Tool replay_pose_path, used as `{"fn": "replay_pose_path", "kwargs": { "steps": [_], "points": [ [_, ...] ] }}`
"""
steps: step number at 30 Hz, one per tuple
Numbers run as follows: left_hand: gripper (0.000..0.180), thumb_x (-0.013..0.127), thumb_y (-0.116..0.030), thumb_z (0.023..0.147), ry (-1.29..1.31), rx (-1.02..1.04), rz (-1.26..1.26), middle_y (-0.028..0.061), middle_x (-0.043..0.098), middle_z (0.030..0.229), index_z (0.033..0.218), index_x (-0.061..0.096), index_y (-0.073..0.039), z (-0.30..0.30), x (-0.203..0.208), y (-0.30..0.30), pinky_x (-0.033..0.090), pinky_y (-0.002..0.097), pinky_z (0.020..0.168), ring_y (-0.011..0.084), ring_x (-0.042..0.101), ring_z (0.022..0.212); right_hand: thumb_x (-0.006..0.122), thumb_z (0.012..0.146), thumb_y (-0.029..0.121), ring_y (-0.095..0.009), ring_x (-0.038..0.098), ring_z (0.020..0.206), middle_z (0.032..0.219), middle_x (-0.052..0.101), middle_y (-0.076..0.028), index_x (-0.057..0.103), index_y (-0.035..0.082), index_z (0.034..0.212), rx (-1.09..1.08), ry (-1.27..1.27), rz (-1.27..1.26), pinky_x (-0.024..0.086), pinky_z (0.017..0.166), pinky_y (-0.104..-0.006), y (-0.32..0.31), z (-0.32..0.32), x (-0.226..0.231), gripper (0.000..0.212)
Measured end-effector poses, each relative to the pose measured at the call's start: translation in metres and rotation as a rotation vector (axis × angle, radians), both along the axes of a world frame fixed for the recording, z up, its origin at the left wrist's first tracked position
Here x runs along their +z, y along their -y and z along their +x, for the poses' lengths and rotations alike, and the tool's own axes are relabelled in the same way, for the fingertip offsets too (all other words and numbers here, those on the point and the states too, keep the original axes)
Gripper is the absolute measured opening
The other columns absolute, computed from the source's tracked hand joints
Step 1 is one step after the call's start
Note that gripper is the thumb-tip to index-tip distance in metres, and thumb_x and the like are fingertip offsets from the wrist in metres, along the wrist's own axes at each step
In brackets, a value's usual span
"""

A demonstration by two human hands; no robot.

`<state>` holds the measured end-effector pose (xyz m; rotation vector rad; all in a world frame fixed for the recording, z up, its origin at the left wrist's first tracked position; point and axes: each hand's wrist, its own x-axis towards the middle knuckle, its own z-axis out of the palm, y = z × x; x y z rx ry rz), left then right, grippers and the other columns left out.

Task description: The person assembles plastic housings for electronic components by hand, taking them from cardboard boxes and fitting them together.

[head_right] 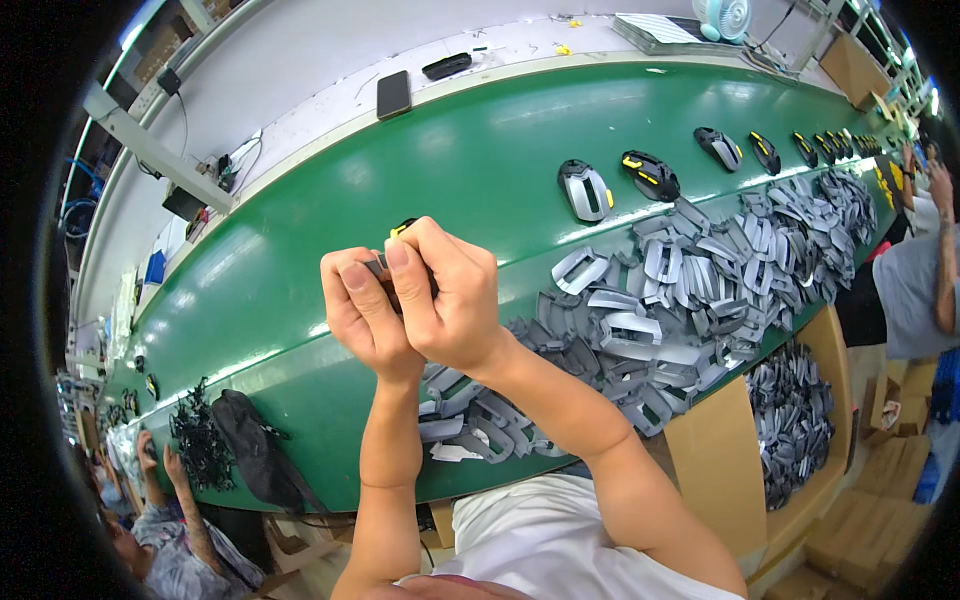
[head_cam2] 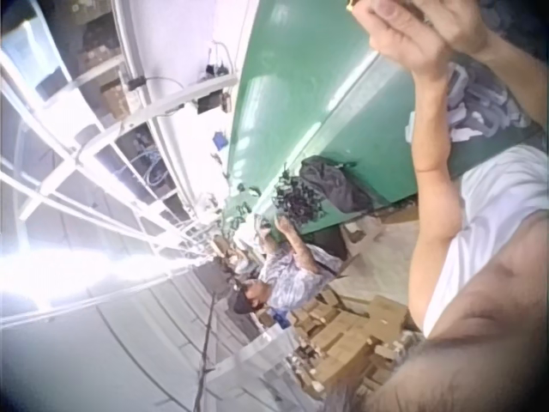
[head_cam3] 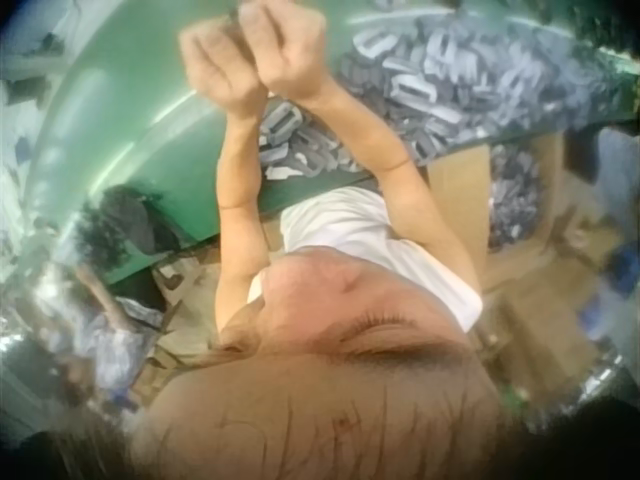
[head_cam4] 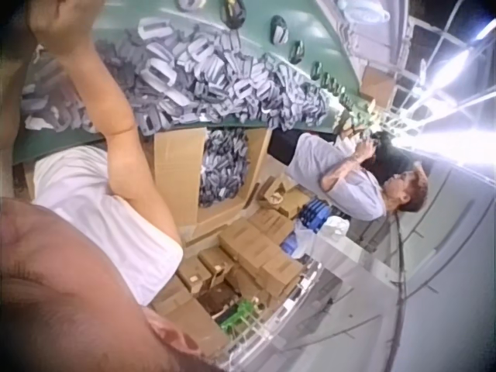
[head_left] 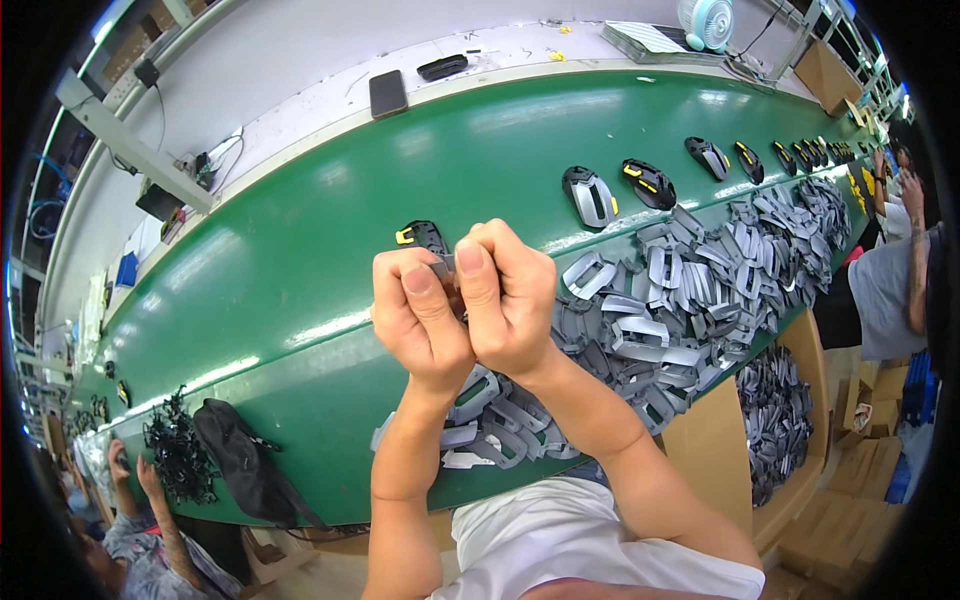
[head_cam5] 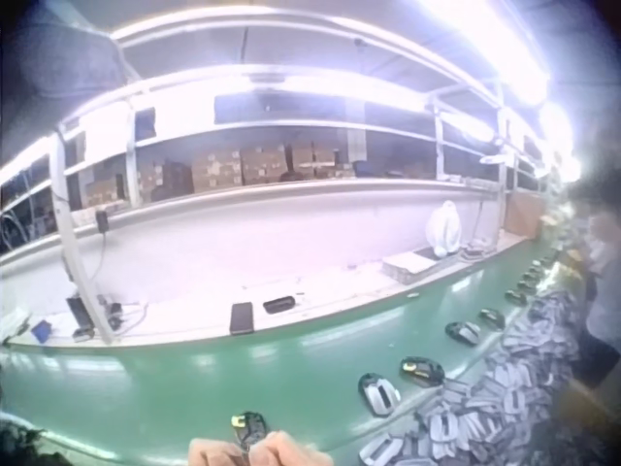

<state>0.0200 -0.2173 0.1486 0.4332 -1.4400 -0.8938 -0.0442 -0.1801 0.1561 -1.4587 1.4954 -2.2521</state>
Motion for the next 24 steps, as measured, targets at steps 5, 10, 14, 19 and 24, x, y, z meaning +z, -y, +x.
{"fn": "replay_pose_path", "kwargs": {
  "steps": [5,10,14,19,24],
  "points": [
    [0.026,0.042,-0.023,0.096,-0.004,-0.042,0.024,-0.0020,0.045,0.056,0.078,0.045,-0.004,0.002,0.006,-0.004,0.029,0.0191,0.042,0.0030,0.039,0.046,0.052,0.087,0.007,-0.021,0.049,0.046,0.058,0.050,-0.011,0.051,-0.001,0.074,-0.010,-0.078,-0.048,0.039,0.044,-0.0299,-0.005,-0.001,0.003,0.015],
    [0.026,0.042,-0.023,0.096,0.014,-0.013,-0.001,-0.0022,0.045,0.054,0.078,0.045,-0.004,0.004,0.005,-0.002,0.028,0.0198,0.042,0.0034,0.039,0.046,0.052,0.086,0.006,-0.022,0.049,0.047,0.059,0.050,-0.011,0.052,-0.001,0.074,-0.024,-0.078,-0.017,0.038,0.044,-0.0299,-0.004,0.003,0.005,0.014],
    [0.026,0.043,-0.022,0.096,0.039,0.030,-0.052,-0.0024,0.044,0.053,0.078,0.045,-0.004,0.000,0.001,0.002,0.029,0.0208,0.043,0.0042,0.039,0.046,0.052,0.086,0.006,-0.021,0.048,0.046,0.058,0.050,-0.010,0.051,0.000,0.073,-0.043,-0.055,0.036,0.038,0.044,-0.0297,-0.003,0.000,0.006,0.015],
    [0.026,0.042,-0.023,0.096,0.040,0.001,-0.041,-0.0021,0.045,0.054,0.078,0.044,-0.004,-0.003,-0.005,0.003,0.028,0.0206,0.043,0.0040,0.038,0.047,0.052,0.088,0.008,-0.019,0.047,0.044,0.055,0.049,-0.010,0.049,0.000,0.071,-0.026,0.003,0.106,0.037,0.043,-0.0289,0.001,-0.003,0.002,0.019],
    [0.025,0.040,-0.023,0.097,-0.006,-0.047,0.065,-0.0026,0.045,0.057,0.080,0.044,-0.004,-0.004,0.000,-0.001,0.026,0.0202,0.042,0.0026,0.036,0.048,0.052,0.088,0.008,-0.018,0.047,0.044,0.056,0.051,-0.009,0.050,-0.001,0.071,0.014,0.009,0.034,0.037,0.043,-0.0286,-0.001,-0.004,0.002,0.019]
  ]
}}
